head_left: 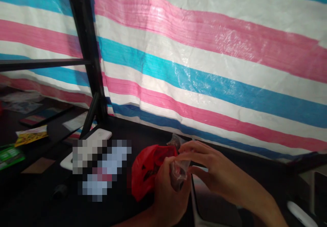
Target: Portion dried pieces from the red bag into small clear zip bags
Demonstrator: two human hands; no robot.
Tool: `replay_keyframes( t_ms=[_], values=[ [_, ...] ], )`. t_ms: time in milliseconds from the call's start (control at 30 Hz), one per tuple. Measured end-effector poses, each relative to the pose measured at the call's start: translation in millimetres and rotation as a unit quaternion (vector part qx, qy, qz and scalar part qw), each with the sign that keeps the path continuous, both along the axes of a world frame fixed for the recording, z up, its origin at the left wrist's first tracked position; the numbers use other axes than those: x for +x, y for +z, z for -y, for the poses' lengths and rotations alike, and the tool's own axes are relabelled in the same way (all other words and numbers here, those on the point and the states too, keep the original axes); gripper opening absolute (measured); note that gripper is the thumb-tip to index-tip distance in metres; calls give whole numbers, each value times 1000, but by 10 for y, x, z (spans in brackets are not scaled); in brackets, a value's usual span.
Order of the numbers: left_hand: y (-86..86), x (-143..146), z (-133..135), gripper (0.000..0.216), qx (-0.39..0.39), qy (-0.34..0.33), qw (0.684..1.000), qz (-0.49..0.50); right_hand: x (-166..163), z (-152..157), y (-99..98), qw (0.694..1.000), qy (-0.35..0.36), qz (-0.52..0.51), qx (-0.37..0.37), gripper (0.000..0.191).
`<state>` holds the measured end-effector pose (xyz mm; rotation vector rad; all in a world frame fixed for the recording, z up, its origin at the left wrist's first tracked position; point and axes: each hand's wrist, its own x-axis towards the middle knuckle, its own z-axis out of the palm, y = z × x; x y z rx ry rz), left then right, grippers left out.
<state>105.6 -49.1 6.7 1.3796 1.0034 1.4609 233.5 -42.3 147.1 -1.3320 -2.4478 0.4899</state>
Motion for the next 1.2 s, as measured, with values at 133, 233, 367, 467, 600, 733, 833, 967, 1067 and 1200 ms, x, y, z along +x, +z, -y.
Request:
replay_keyframes(
  t_ms=[133, 233, 367, 467, 600, 733, 833, 967, 1067, 1200],
  values=[
    [28, 1, -4, 25, -20, -8, 1000, 5, 12, -31, -31, 1000, 11, -15, -5, 39],
    [32, -13, 41, 19, -7, 0, 1000, 11, 49, -134, -73, 996, -28, -79, 18, 30],
    [-84, -12, 138, 19, 114, 5, 993, 7, -57, -331, -190, 996, -43, -83, -15, 27],
    [-204, 12, 167, 24, 224, -10, 975, -1, -251, -485, -366, 996, 54, 14, -68, 28],
    [-314, 63, 109, 31, 287, -25, 957, -20, -453, -672, -652, 986, 107, 122, -44, 32],
    [-414, 140, 19, 34, 344, -9, 939, 5, -523, -736, -739, 981, 123, 143, -50, 31],
    [-450, 177, -14, 29, 375, -9, 927, 4, -564, -705, -674, 978, 149, 134, -66, 34],
    [-393, 143, -5, 24, 400, -19, 916, 23, -627, -653, -600, 973, 170, 138, -76, 38],
    [-348, 79, 6, 22, 410, -35, 911, 17, -640, -631, -579, 971, 179, 137, -80, 37],
    [-388, 13, -5, 13, 411, -130, 897, -100, -609, -629, -566, 961, 212, 110, -137, 36]
  ],
)
